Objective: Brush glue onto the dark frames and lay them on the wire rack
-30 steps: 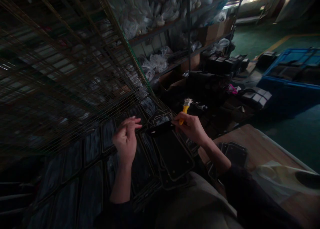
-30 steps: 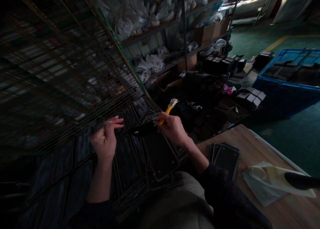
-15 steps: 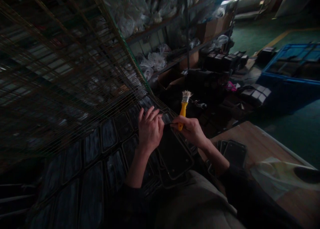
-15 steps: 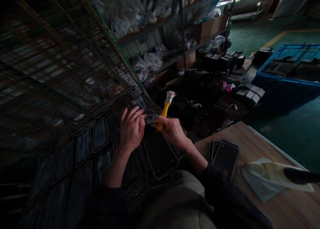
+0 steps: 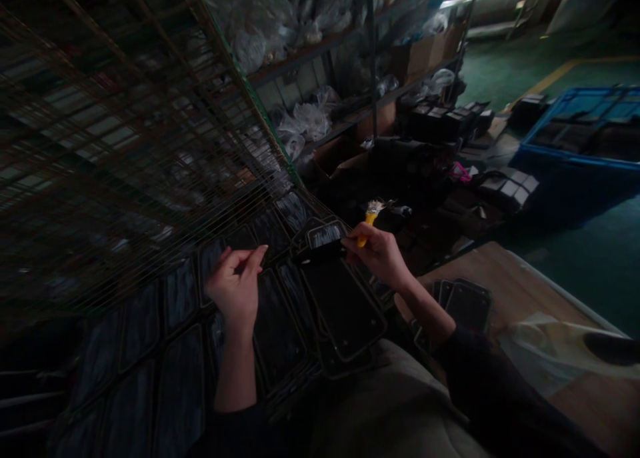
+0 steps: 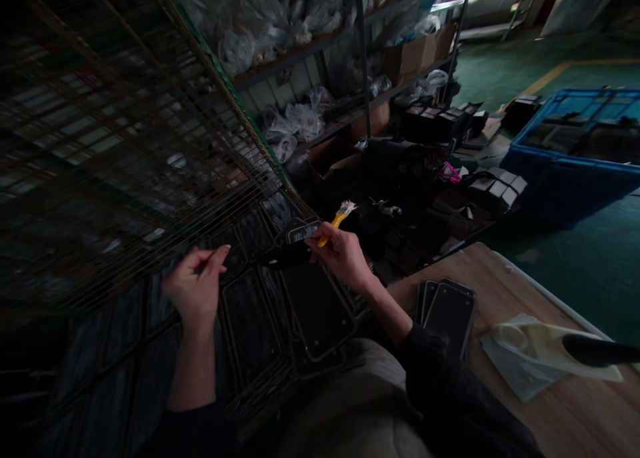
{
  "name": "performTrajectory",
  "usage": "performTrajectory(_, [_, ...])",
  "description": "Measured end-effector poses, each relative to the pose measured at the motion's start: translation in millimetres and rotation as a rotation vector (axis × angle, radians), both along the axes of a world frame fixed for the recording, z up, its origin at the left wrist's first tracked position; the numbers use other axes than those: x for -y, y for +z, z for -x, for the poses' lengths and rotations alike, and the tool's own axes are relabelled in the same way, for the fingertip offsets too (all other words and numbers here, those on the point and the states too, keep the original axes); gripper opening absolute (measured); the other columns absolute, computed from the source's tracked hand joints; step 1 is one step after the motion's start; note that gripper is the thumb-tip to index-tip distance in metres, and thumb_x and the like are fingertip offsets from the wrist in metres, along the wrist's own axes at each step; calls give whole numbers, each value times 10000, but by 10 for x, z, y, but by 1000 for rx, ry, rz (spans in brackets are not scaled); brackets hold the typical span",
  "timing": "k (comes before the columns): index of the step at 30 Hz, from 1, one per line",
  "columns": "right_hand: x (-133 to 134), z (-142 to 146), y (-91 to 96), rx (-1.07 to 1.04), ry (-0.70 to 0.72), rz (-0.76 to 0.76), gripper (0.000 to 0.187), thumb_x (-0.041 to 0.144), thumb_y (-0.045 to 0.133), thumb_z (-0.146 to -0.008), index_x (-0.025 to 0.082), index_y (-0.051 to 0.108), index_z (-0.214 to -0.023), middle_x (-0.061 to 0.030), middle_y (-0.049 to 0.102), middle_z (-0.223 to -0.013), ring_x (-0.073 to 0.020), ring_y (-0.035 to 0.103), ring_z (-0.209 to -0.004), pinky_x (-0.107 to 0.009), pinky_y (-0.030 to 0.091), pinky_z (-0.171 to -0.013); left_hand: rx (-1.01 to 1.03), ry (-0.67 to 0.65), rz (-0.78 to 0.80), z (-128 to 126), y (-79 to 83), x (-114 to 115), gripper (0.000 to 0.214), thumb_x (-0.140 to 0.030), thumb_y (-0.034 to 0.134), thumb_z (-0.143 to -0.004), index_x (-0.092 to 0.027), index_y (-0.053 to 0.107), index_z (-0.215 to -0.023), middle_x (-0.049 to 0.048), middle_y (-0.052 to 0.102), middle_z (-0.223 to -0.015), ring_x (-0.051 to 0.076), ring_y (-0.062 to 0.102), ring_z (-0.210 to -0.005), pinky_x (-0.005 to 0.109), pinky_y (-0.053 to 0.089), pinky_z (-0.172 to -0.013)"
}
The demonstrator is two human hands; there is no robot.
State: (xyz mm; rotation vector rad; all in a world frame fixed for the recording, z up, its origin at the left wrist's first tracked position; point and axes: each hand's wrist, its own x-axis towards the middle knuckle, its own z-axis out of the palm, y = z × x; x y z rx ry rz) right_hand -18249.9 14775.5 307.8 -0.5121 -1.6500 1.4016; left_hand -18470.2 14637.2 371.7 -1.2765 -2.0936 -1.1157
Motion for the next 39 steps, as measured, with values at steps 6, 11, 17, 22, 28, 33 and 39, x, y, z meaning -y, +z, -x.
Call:
performTrajectory(6, [4,35,35,19,13,-5,232,409,597,-886,199,548,-801,21,625,-593,-100,536,-499,-202,415,-508,79,-98,-6,-295,5,-64,314,-328,465,-947,-168,646,-1147,77,738,-937,182,685,-918,343,527,-883])
performTrajectory(11, [29,48,77,47,5,-44,210,397,582,-898,203,550,-824,25,625,-607,-106,568,-527,-205,419,-535,-192,-267,52,-543,-90,-239,473,-239,508,-928,-176,445,-1392,162,462,-1453,256,318,-1416,483,287,-1157])
performTrajectory(17, [71,45,101,66,106,-97,175,376,577,-904,207,562,-863,16,641,-652,-125,620,-586,-209,437,-562,-286,-249,96,-890,-117,-627,385,-243,441,-955,-158,522,-1322,143,571,-1350,271,360,-1391,518,225,-1167])
performTrajectory(22, [66,7,74,49,252,-129,197,394,563,-914,202,563,-872,8,658,-683,-131,625,-628,-223,458,-613,-299,-291,107,-739,-146,-751,334,-232,385,-971,-161,585,-1230,107,682,-1189,224,487,-1297,516,172,-1186])
performTrajectory(28, [38,7,-1,-6,362,-67,194,381,595,-897,190,576,-864,19,650,-674,-117,606,-634,-222,455,-630,-316,-212,132,-412,-266,-694,326,-237,368,-976,-145,622,-1157,123,702,-1125,214,567,-1199,498,225,-1165])
performTrajectory(33, [13,43,-65,-54,334,94,214,386,620,-883,194,538,-842,34,626,-621,-103,579,-564,-206,441,-561,-289,-67,97,-205,-290,-639,325,-242,382,-972,-129,615,-1169,159,685,-1145,231,574,-1183,493,272,-1141])
performTrajectory(39, [-22,69,-102,-34,234,116,282,452,635,-857,190,537,-823,33,623,-589,-102,568,-521,-206,425,-521,-132,-89,-55,-141,-190,-408,290,-246,409,-965,-155,615,-1146,136,688,-1128,205,608,-1122,411,425,-1039])
